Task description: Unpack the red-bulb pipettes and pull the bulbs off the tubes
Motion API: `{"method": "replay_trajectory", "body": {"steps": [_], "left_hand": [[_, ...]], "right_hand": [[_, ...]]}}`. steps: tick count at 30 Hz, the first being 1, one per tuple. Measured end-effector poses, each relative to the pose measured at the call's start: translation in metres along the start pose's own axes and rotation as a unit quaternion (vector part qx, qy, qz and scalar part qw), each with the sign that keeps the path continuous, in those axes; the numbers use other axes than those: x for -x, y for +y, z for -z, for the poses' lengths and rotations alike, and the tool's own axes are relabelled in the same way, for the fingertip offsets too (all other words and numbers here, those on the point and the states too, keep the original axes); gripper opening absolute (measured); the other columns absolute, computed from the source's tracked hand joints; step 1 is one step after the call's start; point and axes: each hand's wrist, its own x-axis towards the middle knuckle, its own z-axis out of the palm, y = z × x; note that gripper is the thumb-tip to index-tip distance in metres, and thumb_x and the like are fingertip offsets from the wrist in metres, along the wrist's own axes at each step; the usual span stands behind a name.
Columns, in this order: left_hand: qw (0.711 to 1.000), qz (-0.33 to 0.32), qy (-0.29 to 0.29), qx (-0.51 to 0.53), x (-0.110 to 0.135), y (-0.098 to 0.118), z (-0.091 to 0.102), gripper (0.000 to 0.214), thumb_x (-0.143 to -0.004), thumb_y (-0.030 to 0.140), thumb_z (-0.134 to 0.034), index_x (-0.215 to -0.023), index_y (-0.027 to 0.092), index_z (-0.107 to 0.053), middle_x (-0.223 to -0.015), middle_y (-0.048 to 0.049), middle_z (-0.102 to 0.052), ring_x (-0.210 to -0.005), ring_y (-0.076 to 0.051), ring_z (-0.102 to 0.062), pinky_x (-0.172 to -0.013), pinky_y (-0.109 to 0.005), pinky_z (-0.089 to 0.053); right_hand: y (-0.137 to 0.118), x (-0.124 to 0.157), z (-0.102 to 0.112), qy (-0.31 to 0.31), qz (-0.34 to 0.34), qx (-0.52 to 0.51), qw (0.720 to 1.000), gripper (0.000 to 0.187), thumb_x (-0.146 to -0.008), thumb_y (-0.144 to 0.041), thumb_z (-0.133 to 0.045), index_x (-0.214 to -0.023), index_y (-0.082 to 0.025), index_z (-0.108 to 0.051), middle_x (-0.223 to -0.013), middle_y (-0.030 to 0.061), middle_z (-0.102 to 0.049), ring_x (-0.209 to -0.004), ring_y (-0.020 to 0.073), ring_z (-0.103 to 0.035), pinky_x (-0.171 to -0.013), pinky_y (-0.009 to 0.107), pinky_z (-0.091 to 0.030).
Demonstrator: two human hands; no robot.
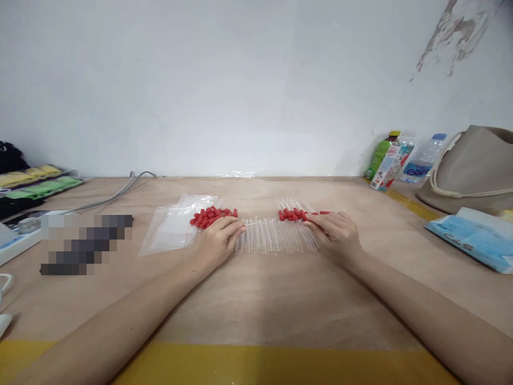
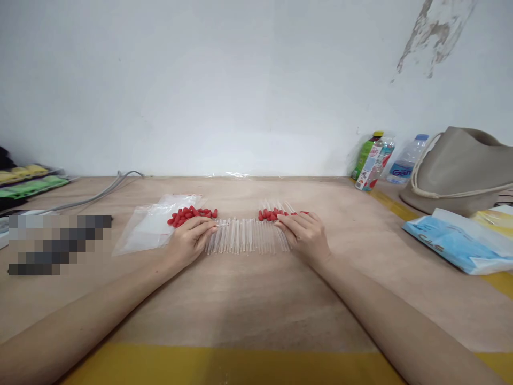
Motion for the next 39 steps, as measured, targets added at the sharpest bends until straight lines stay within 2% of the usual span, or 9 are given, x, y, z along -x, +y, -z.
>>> {"method": "replay_trajectory", "body": {"steps": [4, 7, 12, 15, 21, 26, 30, 34, 39], "left_hand": [[0.996, 0.076, -0.029, -0.036, 0.000, -0.004, 0.000, 0.028, -0.087, 0.020, -0.040, -0.109, 0.020, -0.057, -0.087, -0.0051, -0.054, -0.080, -0.015, -0.056, -0.069, -0.027, -0.049], [0.995, 0.077, -0.041, -0.055, 0.000, -0.008, 0.000, 0.037, -0.085, 0.014, -0.037, -0.119, 0.019, -0.050, -0.088, -0.0062, -0.050, -0.081, -0.017, -0.053, -0.068, -0.029, -0.048], [0.999, 0.041, -0.003, -0.033, -0.002, -0.011, 0.000, 0.025, -0.085, 0.016, -0.041, -0.100, 0.019, -0.060, -0.075, -0.0027, -0.051, -0.069, -0.013, -0.052, -0.064, -0.025, -0.047], [0.999, 0.022, 0.008, -0.027, -0.002, -0.010, -0.001, 0.018, -0.082, 0.016, -0.044, -0.088, 0.018, -0.061, -0.074, -0.0021, -0.054, -0.068, -0.013, -0.054, -0.063, -0.025, -0.047], [0.998, 0.020, -0.036, -0.039, 0.000, -0.005, -0.002, 0.017, -0.078, 0.013, -0.045, -0.081, 0.018, -0.061, -0.075, -0.0025, -0.059, -0.064, -0.012, -0.055, -0.061, -0.024, -0.047], [0.998, -0.008, -0.056, 0.009, -0.003, 0.010, 0.003, 0.017, -0.079, 0.025, -0.051, -0.088, 0.016, -0.062, -0.079, -0.0042, -0.060, -0.062, -0.012, -0.056, -0.061, -0.025, -0.049], [0.994, -0.030, -0.104, 0.032, -0.004, 0.013, 0.008, 0.037, -0.074, 0.041, -0.059, -0.100, 0.014, -0.061, -0.093, -0.0095, -0.062, -0.090, -0.022, -0.057, -0.082, -0.036, -0.048], [0.977, -0.057, -0.199, 0.054, -0.002, 0.003, 0.010, 0.059, -0.073, 0.049, -0.059, -0.122, 0.017, -0.049, -0.124, -0.0118, -0.050, -0.118, -0.028, -0.043, -0.100, -0.045, -0.035], [0.959, -0.036, -0.267, 0.091, 0.000, -0.011, 0.009, 0.061, -0.078, 0.047, -0.055, -0.130, 0.019, -0.039, -0.133, -0.0100, -0.043, -0.124, -0.024, -0.037, -0.104, -0.044, -0.032]], "right_hand": [[0.016, 0.000, -0.002, -0.009, -0.142, -0.033, 0.989, 0.023, -0.084, -0.033, -0.048, -0.092, -0.022, -0.066, -0.087, 0.0046, -0.067, -0.075, 0.0154, -0.062, -0.068, 0.027, -0.047], [0.033, -0.001, 0.001, 0.014, -0.197, -0.034, 0.980, 0.027, -0.084, -0.034, -0.046, -0.095, -0.020, -0.065, -0.088, 0.0066, -0.065, -0.075, 0.0167, -0.060, -0.068, 0.030, -0.047], [0.055, -0.002, 0.008, 0.034, -0.314, -0.016, 0.949, 0.028, -0.076, -0.035, -0.052, -0.095, -0.016, -0.062, -0.075, 0.0055, -0.063, -0.053, 0.0131, -0.052, -0.053, 0.028, -0.043], [0.063, 0.000, 0.009, 0.026, -0.370, -0.024, 0.928, 0.027, -0.072, -0.033, -0.054, -0.091, -0.015, -0.061, -0.063, 0.0019, -0.059, -0.049, 0.0122, -0.050, -0.051, 0.026, -0.041], [0.072, 0.005, 0.004, 0.004, -0.370, -0.024, 0.929, 0.028, -0.071, -0.032, -0.052, -0.089, -0.014, -0.066, -0.064, 0.0040, -0.060, -0.054, 0.0141, -0.053, -0.056, 0.029, -0.043], [0.070, 0.005, 0.002, 0.001, -0.385, -0.031, 0.922, 0.030, -0.068, -0.036, -0.058, -0.088, -0.014, -0.064, -0.069, 0.0052, -0.063, -0.053, 0.0139, -0.052, -0.052, 0.027, -0.042], [0.071, 0.005, 0.002, -0.022, -0.362, -0.027, 0.932, 0.025, -0.068, -0.037, -0.058, -0.081, -0.016, -0.064, -0.076, 0.0058, -0.065, -0.061, 0.0154, -0.054, -0.056, 0.027, -0.041], [0.072, 0.006, 0.003, -0.078, -0.337, -0.011, 0.938, 0.022, -0.068, -0.039, -0.058, -0.076, -0.020, -0.065, -0.077, 0.0042, -0.067, -0.068, 0.0183, -0.056, -0.060, 0.029, -0.041], [0.069, 0.005, 0.006, -0.078, -0.318, 0.035, 0.944, 0.023, -0.069, -0.042, -0.057, -0.074, -0.022, -0.067, -0.073, 0.0036, -0.066, -0.071, 0.0207, -0.055, -0.064, 0.032, -0.039]]}}
